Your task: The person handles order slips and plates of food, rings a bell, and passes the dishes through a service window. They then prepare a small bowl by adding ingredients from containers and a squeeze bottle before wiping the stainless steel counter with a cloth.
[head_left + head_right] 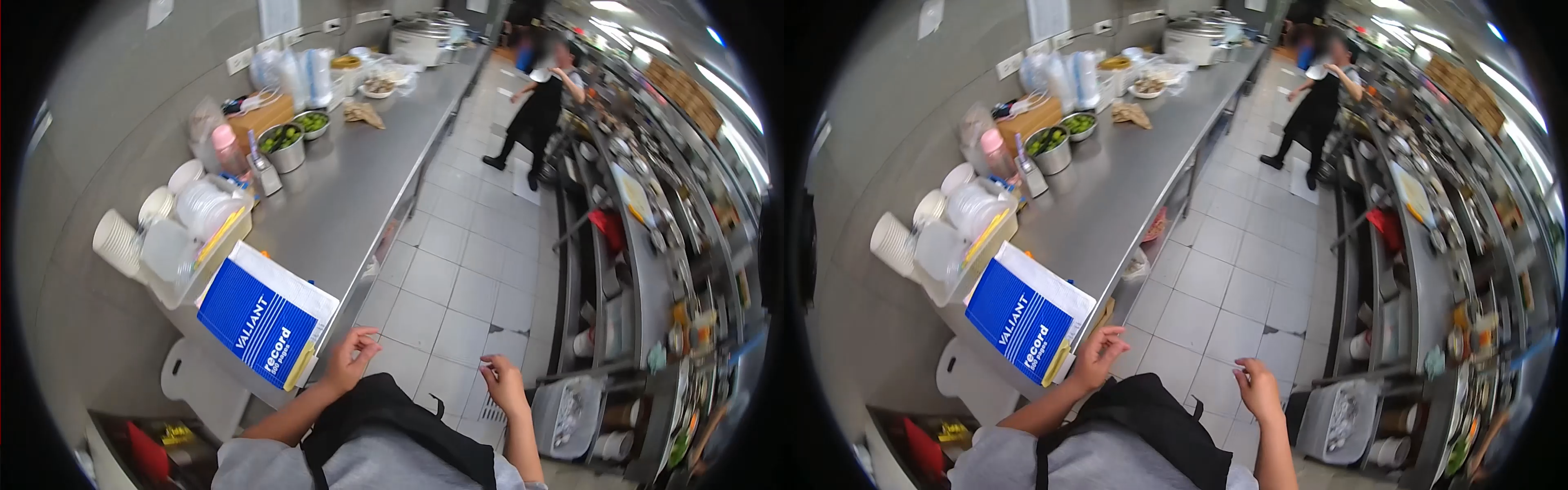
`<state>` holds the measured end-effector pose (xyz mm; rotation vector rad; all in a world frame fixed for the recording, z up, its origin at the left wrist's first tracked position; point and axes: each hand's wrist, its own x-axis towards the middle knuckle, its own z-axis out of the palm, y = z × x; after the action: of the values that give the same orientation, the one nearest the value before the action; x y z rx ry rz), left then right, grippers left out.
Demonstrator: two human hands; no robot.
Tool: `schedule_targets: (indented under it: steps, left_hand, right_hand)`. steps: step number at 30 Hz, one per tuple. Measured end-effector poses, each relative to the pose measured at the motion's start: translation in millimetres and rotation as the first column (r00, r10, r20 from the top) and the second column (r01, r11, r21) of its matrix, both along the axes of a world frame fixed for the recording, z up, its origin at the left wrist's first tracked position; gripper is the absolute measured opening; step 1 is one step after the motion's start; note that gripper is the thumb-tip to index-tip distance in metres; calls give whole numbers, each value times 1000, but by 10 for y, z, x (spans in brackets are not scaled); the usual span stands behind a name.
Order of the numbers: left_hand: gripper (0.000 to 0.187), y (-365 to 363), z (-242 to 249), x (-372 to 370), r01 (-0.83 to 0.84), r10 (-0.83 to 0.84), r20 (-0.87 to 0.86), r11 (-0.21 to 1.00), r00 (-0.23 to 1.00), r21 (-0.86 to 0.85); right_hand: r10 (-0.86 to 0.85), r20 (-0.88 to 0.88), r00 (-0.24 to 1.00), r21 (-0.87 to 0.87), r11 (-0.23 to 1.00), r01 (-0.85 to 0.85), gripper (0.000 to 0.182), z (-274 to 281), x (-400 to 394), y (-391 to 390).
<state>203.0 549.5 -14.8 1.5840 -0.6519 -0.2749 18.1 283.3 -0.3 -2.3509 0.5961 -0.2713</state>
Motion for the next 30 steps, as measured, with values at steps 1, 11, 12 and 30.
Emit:
schedule_targets:
  steps: [1,11,12,30]
  left_hand:
    - [28,-12,29,62,-61,61,-39,998,997,-2]
    - [25,-705,155,1900,-352,351,35,936,936,15]
    - [25,-801,127,2097,-383,383,-32,924,923,7]
    - [40,-3144,-374,6294,-680,450,563,668,693,302]
  right_hand:
    - [84,-5,996,32,996,-84,18,56,246,-81]
    - [367,-21,930,51,929,-366,15,543,2563,-1211]
    - [384,-26,923,38,923,-383,16,559,2723,-1336]
    - [238,-197,951,155,965,-210,18,-160,4520,-3816]
